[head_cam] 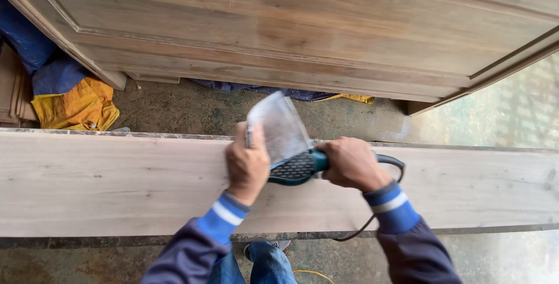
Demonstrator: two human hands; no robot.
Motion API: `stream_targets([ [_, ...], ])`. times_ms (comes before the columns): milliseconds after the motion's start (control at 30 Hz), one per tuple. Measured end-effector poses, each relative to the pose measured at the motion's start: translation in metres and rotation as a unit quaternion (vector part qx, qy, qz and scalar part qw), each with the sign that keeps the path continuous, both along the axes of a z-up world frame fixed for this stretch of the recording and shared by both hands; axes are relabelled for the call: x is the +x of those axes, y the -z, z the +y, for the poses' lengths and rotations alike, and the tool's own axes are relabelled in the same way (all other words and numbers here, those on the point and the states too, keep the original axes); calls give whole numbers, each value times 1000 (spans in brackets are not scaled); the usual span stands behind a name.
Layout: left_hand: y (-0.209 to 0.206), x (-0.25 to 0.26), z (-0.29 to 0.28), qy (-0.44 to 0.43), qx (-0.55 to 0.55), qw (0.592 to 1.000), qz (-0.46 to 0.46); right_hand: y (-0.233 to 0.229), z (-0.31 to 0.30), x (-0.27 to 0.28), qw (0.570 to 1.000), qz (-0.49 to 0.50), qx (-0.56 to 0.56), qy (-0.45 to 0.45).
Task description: Sanding a long wooden plank using a power sander and manual sandpaper.
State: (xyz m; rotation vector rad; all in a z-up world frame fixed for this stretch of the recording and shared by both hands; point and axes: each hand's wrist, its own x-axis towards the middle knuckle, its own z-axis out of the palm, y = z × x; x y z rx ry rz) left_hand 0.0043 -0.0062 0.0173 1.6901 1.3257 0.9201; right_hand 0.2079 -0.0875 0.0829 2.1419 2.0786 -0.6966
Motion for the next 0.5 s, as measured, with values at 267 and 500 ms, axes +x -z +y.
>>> stream_targets([
  [267,2,195,-93,157,41,983,-82,23,-123,183,955,-131,-190,186],
  [500,3,319,-174,207,5,975,-86,59,-223,340,927,-179,-238,228],
])
